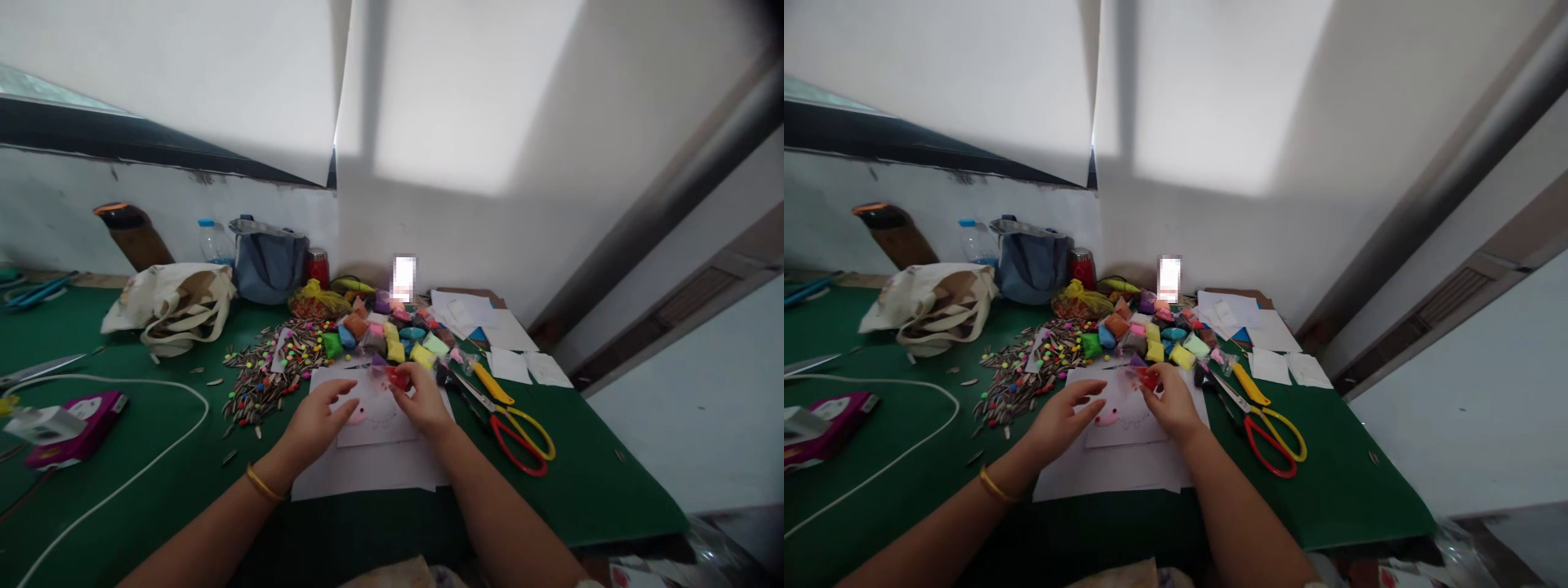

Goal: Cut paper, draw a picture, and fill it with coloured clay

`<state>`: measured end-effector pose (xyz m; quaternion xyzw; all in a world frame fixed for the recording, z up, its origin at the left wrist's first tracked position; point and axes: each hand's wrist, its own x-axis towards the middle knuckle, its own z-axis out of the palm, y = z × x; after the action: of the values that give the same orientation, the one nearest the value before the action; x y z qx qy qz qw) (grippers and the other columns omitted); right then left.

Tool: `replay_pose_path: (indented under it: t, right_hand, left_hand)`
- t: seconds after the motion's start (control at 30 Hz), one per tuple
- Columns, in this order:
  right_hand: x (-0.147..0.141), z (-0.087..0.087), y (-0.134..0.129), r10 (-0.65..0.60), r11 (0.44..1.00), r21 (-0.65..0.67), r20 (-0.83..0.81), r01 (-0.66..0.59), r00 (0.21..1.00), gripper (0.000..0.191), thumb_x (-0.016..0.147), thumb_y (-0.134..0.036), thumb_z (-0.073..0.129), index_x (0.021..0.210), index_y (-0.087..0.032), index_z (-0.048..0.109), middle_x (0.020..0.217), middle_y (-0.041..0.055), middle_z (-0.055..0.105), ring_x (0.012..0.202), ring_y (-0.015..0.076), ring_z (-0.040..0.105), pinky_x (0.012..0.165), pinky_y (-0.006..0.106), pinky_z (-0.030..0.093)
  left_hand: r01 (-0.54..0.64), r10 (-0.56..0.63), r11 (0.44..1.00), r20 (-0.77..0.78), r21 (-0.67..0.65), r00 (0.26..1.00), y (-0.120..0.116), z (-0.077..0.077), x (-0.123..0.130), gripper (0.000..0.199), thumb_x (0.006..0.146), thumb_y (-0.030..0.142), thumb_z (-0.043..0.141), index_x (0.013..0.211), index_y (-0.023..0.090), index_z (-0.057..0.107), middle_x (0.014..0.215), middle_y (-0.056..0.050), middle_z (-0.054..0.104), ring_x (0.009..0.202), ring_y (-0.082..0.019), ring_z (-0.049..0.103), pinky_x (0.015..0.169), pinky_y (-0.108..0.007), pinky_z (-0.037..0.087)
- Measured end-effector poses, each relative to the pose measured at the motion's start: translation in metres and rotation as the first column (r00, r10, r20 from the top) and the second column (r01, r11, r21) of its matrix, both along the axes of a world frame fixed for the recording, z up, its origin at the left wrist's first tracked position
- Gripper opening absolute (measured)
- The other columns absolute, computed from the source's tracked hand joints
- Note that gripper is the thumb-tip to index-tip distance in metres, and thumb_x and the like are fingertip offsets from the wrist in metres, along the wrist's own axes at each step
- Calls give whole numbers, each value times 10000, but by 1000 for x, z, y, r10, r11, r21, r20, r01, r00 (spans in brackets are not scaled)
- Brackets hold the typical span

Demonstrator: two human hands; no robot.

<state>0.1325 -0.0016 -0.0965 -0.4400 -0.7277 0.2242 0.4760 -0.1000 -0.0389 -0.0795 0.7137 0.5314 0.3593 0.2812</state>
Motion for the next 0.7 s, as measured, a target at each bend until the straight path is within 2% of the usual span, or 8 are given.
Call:
replay_pose_path:
  t: [0.13,0.27,0.33,0.4,0.47,0.53,0.6,0.7]
  right_hand:
    - [-5,1,-3,56,998,6,-40,-56,998,200,817,-284,626,983,-197,556,863,17,558,723,148,508,654,273,457]
    - [-4,-2,-3,58,998,-5,-57,-58,997,235,807,-305,657,993,-199,563,843,9,554,717,145,504,660,275,456]
    - [-3,-5,-2,71,996,-45,-101,-76,992,395,780,-327,698,1123,-204,546,906,20,575,726,142,519,674,280,468]
    - [-3,-7,-1,120,985,-107,-165,-139,979,642,734,-363,754,1292,-223,468,1013,43,594,750,144,548,686,283,483]
    - [-3,-8,0,191,956,-183,-214,-231,958,738,717,-403,772,1350,-232,434,1048,53,613,767,150,579,685,283,495]
    - [-5,-7,0,234,921,-261,-228,-291,945,585,761,-425,728,1267,-218,519,951,37,640,731,152,602,661,283,501]
    - [-6,-5,0,230,897,-328,-224,-295,947,388,813,-423,663,1121,-199,596,815,12,642,646,141,606,615,280,500]
    - [-8,-2,-1,188,889,-375,-228,-264,955,276,822,-410,636,985,-188,613,733,-6,629,557,123,587,555,264,488]
  left_hand:
    - [23,2,989,173,-143,985,9,12,19,357,818,386,603,1101,178,670,1039,-81,719,938,-235,674,777,-328,547]
    - [26,4,989,203,-145,979,19,15,30,243,827,341,564,963,187,694,800,-23,706,729,-186,653,657,-284,520]
    - [-8,28,994,181,-108,983,24,13,31,220,827,308,536,913,184,698,745,-15,684,683,-176,632,626,-277,503]
    - [-33,40,998,151,-45,988,28,9,31,220,822,282,524,908,183,700,754,-21,682,697,-179,629,648,-286,503]
    - [-29,27,999,137,16,990,29,4,30,224,822,272,527,936,187,701,821,-34,697,763,-190,640,710,-303,512]
    - [-3,-1,1000,133,31,991,26,1,30,227,838,279,529,961,194,700,891,-46,704,816,-195,647,747,-310,518]
    - [9,-11,1000,132,16,991,21,-2,31,227,863,293,520,974,203,697,924,-51,702,824,-191,651,739,-305,526]
    - [-11,8,999,109,34,994,14,-3,32,211,884,292,512,955,209,692,920,-51,691,832,-189,649,720,-295,533]
